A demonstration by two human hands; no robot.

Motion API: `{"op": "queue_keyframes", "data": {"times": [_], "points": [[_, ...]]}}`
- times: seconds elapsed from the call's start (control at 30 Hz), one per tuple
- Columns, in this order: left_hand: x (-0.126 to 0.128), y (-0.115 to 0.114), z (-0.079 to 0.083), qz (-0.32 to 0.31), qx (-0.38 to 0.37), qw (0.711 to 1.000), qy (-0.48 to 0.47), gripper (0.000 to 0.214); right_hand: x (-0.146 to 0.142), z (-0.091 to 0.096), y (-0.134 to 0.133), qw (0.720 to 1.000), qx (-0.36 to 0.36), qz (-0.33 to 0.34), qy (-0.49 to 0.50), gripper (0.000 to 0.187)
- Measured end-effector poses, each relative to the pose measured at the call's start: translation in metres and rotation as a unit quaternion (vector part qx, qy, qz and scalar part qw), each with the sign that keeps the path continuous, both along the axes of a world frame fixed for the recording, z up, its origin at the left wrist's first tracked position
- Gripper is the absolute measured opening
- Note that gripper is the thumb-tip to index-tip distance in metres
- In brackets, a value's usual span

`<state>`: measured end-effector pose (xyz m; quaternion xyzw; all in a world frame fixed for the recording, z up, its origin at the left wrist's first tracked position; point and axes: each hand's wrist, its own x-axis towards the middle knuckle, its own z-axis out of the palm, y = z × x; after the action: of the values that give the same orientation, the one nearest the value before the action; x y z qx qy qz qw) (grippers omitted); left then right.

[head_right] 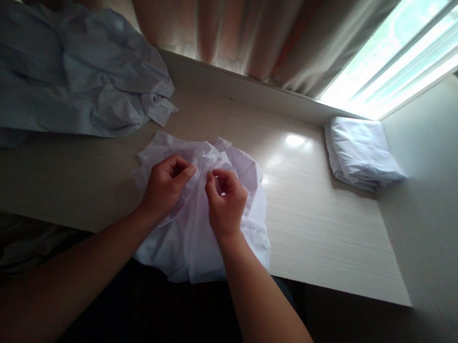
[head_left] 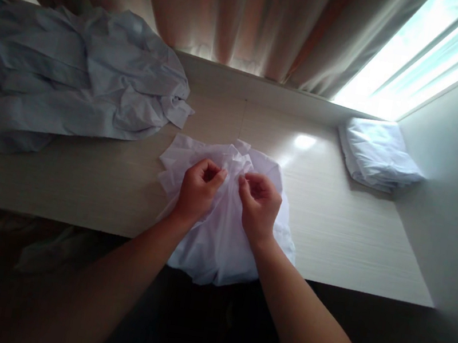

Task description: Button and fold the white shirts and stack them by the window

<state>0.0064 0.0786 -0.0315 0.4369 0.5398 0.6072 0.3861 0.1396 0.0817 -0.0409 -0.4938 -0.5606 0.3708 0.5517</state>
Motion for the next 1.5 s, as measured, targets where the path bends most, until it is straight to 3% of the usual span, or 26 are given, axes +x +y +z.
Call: {"op": "queue_keyframes", "data": {"times": [0.27, 0.67, 1.03, 1.5], "points": [[0.007, -0.003, -0.002, -0.078, -0.003, 0.992, -0.098, 0.019, -0.001, 0.001, -0.002, 0.998, 0.022, 0.005, -0.051, 0.008], [0.005, -0.004, 0.000, -0.066, 0.013, 0.997, -0.035, 0.021, 0.001, 0.004, -0.002, 1.000, -0.008, 0.016, 0.006, 0.013], [0.004, -0.003, -0.001, -0.063, 0.003, 0.997, -0.032, 0.023, 0.019, 0.001, 0.016, 0.980, -0.093, 0.146, 0.098, 0.016], [0.002, 0.001, -0.004, -0.123, -0.074, 0.985, -0.099, 0.023, 0.019, 0.004, 0.012, 0.994, -0.015, 0.108, 0.007, 0.010]]}}
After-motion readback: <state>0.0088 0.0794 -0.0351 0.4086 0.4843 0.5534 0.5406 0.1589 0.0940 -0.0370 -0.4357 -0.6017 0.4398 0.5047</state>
